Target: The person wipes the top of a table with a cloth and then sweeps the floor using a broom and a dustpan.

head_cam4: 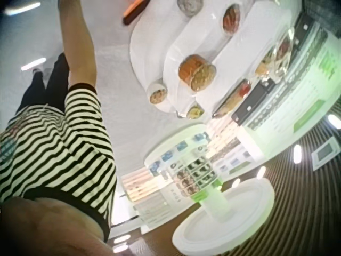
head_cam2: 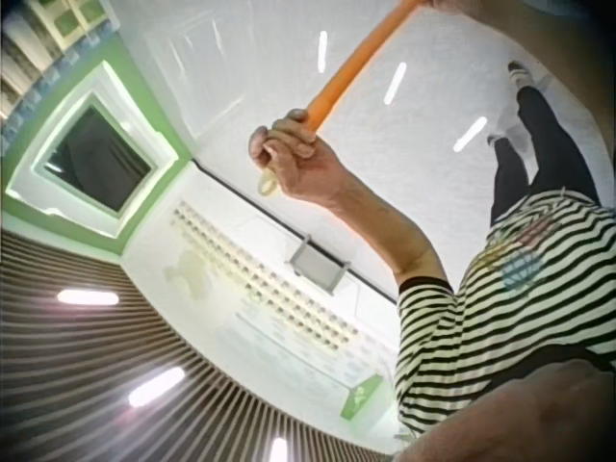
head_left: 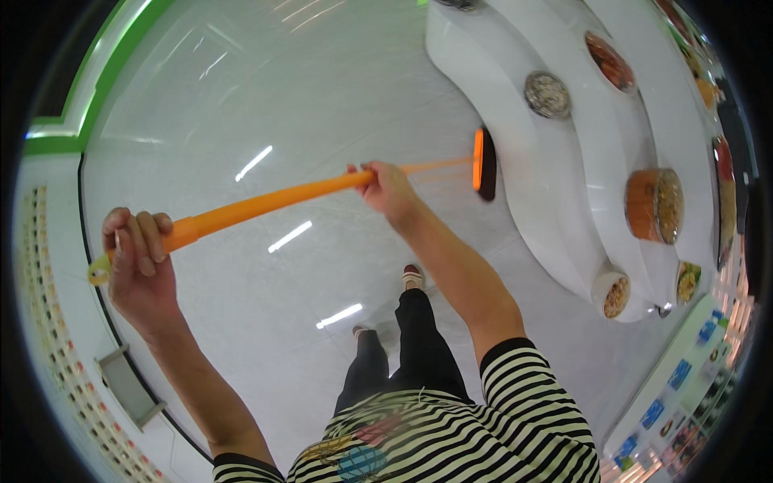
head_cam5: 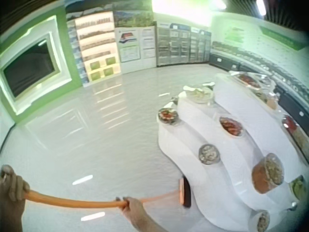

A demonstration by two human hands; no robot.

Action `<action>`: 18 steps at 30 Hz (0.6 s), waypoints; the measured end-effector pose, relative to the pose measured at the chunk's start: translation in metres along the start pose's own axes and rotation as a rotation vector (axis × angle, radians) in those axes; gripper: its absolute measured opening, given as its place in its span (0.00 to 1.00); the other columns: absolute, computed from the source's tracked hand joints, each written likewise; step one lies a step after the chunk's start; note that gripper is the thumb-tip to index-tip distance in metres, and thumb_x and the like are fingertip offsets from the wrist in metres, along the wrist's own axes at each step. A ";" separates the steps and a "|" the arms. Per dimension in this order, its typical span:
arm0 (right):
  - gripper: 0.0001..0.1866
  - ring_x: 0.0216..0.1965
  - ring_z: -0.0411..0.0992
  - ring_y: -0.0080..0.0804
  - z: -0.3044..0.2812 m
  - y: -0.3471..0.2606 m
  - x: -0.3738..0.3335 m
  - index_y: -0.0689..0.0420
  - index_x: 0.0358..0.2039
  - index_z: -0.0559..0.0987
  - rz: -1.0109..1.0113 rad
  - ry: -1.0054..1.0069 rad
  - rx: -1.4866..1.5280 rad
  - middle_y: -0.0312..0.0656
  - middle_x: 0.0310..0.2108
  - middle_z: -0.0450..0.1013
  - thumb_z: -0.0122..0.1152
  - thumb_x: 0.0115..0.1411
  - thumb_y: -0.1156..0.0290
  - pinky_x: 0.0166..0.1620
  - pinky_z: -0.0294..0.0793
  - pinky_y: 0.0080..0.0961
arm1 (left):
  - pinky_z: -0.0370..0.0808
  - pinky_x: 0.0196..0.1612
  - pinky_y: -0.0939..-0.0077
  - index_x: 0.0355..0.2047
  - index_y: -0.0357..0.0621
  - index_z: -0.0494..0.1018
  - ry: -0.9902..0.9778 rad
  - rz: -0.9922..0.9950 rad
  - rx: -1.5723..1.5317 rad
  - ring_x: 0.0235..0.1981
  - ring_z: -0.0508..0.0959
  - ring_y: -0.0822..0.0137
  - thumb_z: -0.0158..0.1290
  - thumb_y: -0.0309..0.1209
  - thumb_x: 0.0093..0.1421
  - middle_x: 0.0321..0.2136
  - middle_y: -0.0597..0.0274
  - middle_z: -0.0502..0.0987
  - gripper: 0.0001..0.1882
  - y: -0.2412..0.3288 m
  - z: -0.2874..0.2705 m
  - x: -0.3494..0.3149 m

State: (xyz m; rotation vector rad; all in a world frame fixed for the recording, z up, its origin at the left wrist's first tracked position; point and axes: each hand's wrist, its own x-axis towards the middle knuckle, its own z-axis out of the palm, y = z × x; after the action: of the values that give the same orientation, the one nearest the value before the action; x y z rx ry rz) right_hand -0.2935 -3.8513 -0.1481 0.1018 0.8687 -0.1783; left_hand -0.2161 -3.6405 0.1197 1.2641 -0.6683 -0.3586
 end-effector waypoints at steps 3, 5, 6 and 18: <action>0.06 0.33 0.71 0.46 0.035 0.008 0.038 0.69 0.30 0.60 0.028 -0.035 -0.151 0.54 0.32 0.63 0.44 0.52 0.84 0.37 0.77 0.35 | 0.60 0.40 0.73 0.40 0.36 0.67 0.171 0.013 0.091 0.19 0.57 0.74 0.46 0.31 0.57 0.13 0.70 0.54 0.13 -0.007 0.002 -0.033; 0.09 0.33 0.71 0.47 0.056 0.031 0.061 0.69 0.32 0.58 0.163 -0.115 -0.233 0.55 0.32 0.64 0.45 0.50 0.84 0.37 0.77 0.36 | 0.60 0.43 0.70 0.40 0.36 0.67 0.220 0.041 0.128 0.20 0.57 0.73 0.45 0.32 0.58 0.15 0.70 0.53 0.13 0.002 -0.001 -0.057; 0.11 0.33 0.71 0.47 0.066 0.053 0.071 0.70 0.33 0.58 0.276 -0.150 -0.235 0.55 0.33 0.64 0.45 0.49 0.85 0.37 0.77 0.36 | 0.61 0.43 0.69 0.39 0.37 0.67 0.342 0.085 0.245 0.20 0.57 0.74 0.43 0.32 0.59 0.14 0.70 0.52 0.12 0.012 -0.002 -0.067; 0.07 0.34 0.71 0.37 0.067 0.244 -0.131 0.66 0.29 0.68 0.780 -0.451 -0.238 0.50 0.29 0.71 0.46 0.57 0.74 0.42 0.73 0.27 | 0.61 0.14 0.82 0.27 0.42 0.66 0.600 0.711 0.510 0.10 0.62 0.76 0.40 0.29 0.55 0.08 0.71 0.60 0.06 0.199 -0.010 -0.200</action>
State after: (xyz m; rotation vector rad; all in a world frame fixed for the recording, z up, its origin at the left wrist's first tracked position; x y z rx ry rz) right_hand -0.2778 -3.6078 -0.0010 0.1635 0.3481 0.6129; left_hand -0.3836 -3.4581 0.2555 1.4154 -0.6526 0.7958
